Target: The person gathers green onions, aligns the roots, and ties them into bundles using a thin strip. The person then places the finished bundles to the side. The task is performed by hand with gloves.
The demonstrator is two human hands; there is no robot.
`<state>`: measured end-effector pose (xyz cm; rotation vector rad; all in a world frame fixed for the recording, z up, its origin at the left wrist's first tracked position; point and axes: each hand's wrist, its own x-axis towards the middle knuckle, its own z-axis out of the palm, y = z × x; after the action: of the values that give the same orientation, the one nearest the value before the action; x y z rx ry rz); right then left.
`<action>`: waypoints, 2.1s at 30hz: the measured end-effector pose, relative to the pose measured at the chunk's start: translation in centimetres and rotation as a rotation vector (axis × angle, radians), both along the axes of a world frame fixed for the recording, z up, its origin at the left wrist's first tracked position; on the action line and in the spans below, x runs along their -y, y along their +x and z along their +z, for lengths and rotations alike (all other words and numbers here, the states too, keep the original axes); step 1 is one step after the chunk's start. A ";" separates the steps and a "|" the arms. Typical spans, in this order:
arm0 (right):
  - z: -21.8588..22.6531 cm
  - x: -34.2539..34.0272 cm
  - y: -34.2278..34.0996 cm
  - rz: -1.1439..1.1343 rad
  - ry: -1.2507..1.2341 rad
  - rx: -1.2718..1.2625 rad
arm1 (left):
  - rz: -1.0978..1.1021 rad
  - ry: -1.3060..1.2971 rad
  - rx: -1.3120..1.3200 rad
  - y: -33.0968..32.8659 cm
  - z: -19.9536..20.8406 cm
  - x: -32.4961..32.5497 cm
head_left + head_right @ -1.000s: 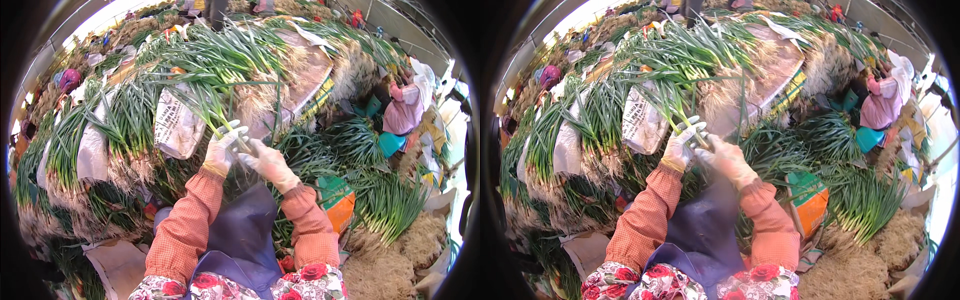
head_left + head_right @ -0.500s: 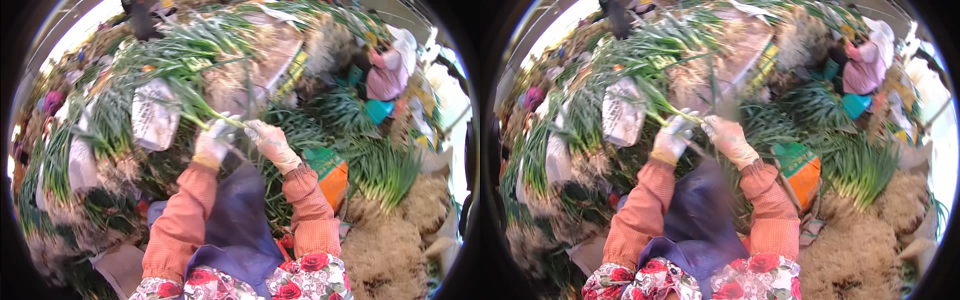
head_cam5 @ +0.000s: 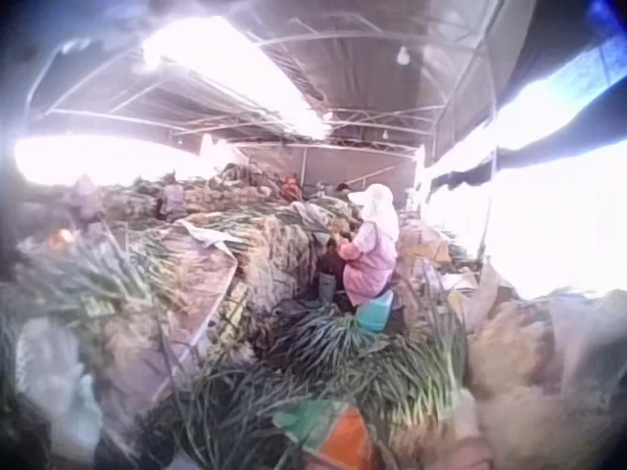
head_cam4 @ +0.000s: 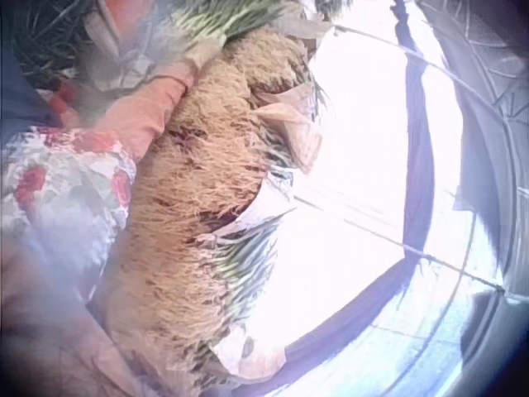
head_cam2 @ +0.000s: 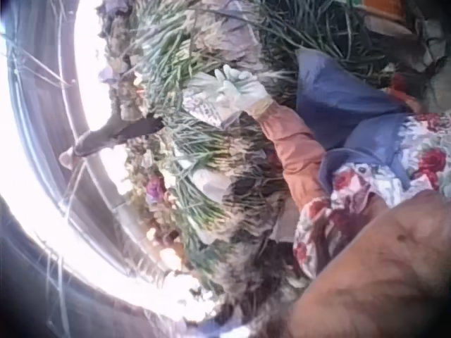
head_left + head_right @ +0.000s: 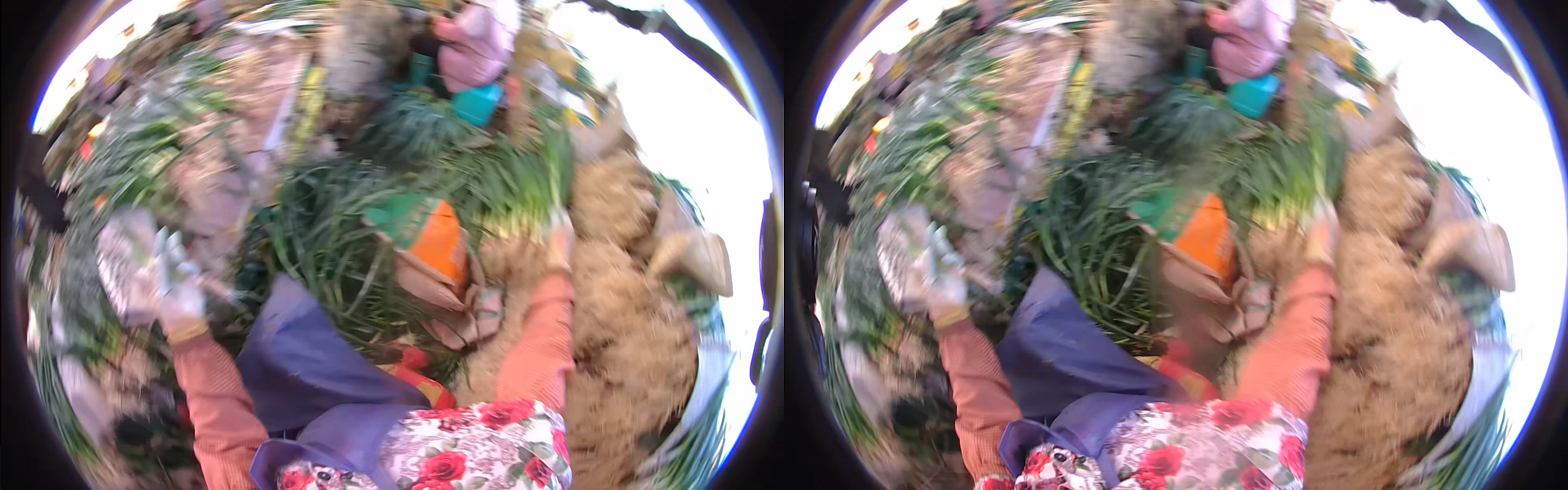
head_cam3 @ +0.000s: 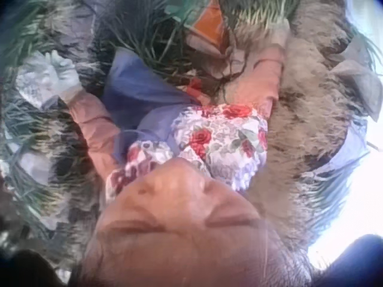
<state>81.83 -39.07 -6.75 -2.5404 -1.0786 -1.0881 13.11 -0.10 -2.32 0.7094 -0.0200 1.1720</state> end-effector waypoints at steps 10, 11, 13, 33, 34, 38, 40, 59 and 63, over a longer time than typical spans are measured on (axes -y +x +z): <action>3.7 -22.2 -20.9 0.861 0.049 -1.025 | 0.206 -0.128 -0.113 -0.8 9.0 9.3; 4.9 -25.8 -24.4 0.981 0.044 -1.179 | 0.238 -0.069 -0.126 -1.8 10.7 10.8; 7.8 -32.4 -31.6 1.313 -0.016 -1.155 | 0.382 0.191 -0.191 -4.9 13.7 13.2; 13.6 -61.2 -49.9 0.944 -0.239 -0.702 | 0.334 -0.080 -0.400 -9.9 11.7 -0.7; 13.7 -60.2 -50.2 1.027 -0.246 -0.728 | 0.340 -0.104 -0.387 -9.7 11.2 -1.6; 11.9 -56.1 -50.6 1.260 0.116 -0.012 | 0.402 -0.129 -0.442 -7.3 10.4 -4.4; 12.3 -51.8 -52.2 1.193 0.139 0.355 | 0.486 -0.245 -0.572 -4.7 10.0 -5.6; 8.9 -43.7 -56.1 1.618 0.424 -2.342 | 0.388 -0.371 -0.449 -2.6 2.6 -3.2; 13.2 -46.4 -52.7 1.771 1.254 -2.138 | 0.429 -0.337 -0.440 -3.6 2.2 -2.7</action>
<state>29.18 7.30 6.41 -0.1075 -0.6410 1.0270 9.49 2.60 -0.15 0.6732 0.7132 1.3574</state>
